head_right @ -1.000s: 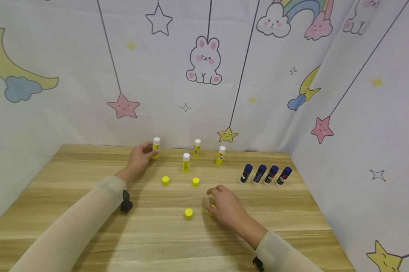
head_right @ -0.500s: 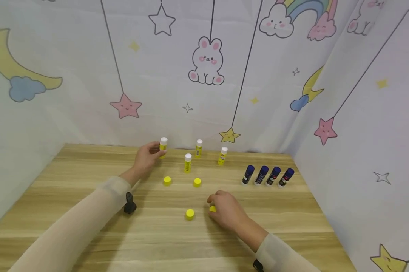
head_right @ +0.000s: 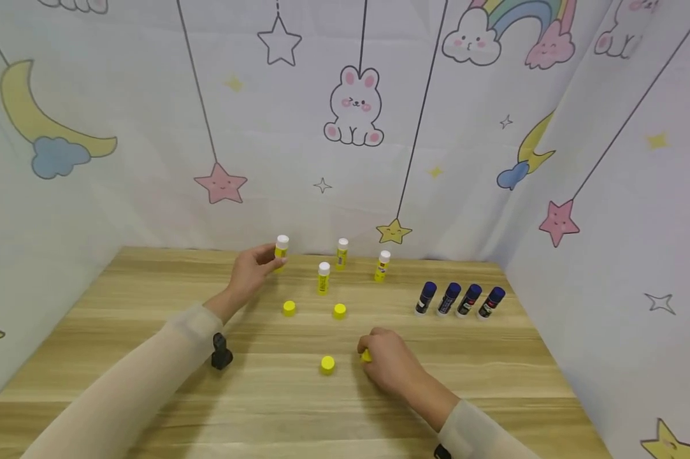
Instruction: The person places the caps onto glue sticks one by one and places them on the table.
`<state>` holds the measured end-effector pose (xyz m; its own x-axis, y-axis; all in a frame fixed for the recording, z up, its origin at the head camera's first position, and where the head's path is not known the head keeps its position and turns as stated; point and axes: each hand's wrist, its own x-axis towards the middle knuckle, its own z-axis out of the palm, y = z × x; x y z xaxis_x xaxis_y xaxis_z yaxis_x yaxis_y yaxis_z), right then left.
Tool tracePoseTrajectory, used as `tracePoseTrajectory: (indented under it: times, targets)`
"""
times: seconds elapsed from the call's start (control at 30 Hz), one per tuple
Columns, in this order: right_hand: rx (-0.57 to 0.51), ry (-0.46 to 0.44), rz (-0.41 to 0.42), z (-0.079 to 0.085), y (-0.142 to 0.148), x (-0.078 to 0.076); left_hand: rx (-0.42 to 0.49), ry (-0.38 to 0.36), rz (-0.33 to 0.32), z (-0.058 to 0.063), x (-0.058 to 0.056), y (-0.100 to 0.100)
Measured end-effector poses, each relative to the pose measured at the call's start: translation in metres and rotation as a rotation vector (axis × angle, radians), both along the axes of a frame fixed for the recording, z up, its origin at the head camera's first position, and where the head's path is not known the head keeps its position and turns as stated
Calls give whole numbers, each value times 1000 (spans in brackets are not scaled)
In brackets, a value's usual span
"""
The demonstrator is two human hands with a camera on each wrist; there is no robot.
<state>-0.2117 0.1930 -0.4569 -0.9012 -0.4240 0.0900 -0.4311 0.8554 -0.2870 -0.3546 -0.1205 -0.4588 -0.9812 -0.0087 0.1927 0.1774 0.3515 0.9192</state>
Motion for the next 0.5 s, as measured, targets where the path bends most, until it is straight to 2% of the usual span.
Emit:
tracePoseTrajectory:
  times: [0.23,0.5]
  targets:
    - [-23,-25,-62,0,2,-1,-39,51,-56,-1,9,4]
    - [-54,-7,-61,2,-1,-7,-89,79,-74,1,23,0]
